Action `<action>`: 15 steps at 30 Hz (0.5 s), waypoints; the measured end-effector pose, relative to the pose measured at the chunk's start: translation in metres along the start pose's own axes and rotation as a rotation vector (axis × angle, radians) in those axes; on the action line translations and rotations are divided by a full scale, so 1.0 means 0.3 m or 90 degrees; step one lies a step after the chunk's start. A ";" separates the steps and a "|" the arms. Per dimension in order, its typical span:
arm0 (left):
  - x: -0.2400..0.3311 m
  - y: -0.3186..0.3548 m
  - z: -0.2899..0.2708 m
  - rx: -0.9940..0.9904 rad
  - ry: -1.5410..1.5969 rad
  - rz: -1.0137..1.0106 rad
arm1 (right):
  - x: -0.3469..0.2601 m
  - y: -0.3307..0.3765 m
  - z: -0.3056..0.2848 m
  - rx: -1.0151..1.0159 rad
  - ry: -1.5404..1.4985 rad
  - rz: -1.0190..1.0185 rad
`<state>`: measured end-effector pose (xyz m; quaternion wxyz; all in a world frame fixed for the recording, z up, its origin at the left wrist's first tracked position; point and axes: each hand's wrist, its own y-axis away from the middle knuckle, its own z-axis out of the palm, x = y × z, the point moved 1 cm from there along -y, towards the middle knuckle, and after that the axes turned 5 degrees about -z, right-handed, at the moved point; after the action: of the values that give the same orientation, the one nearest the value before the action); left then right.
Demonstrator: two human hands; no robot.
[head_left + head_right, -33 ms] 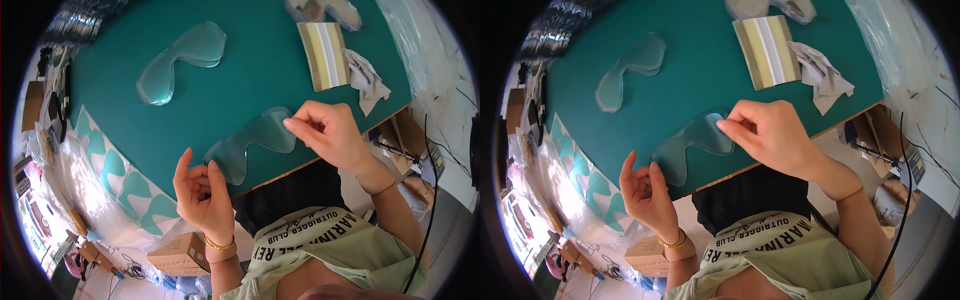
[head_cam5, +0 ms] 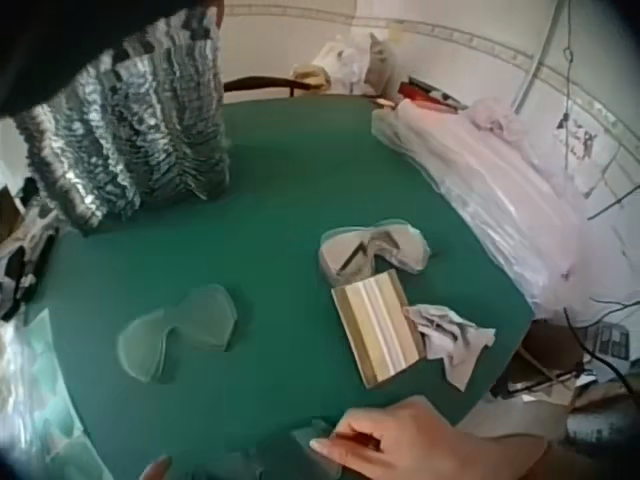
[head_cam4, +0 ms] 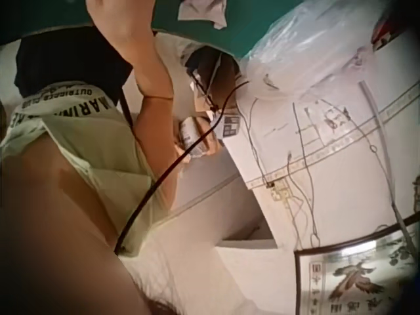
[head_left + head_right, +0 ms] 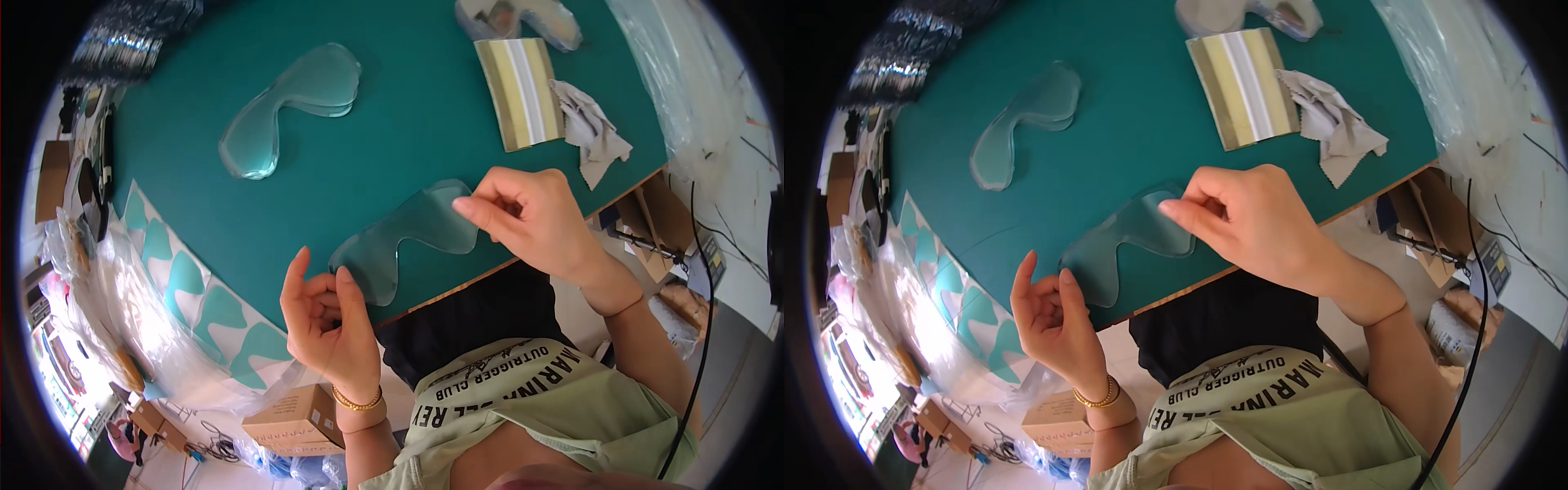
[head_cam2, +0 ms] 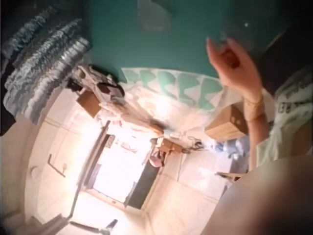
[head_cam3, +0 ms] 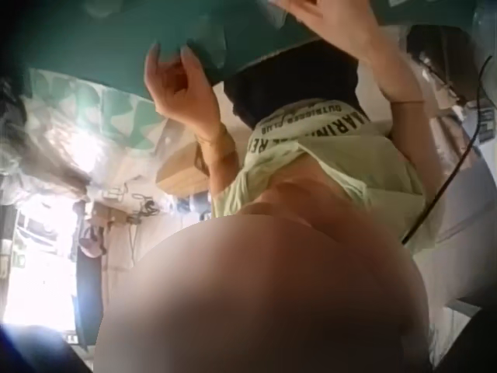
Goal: The recorder is cleaning and preparing plastic safety visors or goggles at a workbench.
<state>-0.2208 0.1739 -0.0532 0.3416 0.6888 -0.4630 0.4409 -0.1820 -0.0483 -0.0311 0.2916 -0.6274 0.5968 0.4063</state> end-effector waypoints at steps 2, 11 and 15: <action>-0.007 0.004 -0.009 0.018 -0.009 -0.015 | 0.003 -0.010 -0.029 0.050 0.047 -0.035; 0.017 0.006 0.021 0.019 -0.007 -0.008 | 0.128 -0.107 -0.163 0.433 0.571 -0.169; 0.017 0.007 0.012 0.025 -0.001 -0.017 | 0.041 -0.088 -0.187 0.335 0.351 -0.017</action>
<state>-0.2207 0.1682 -0.0497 0.3335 0.7017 -0.4456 0.4448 -0.1474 -0.0993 -0.0166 0.2766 -0.6245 0.7286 0.0513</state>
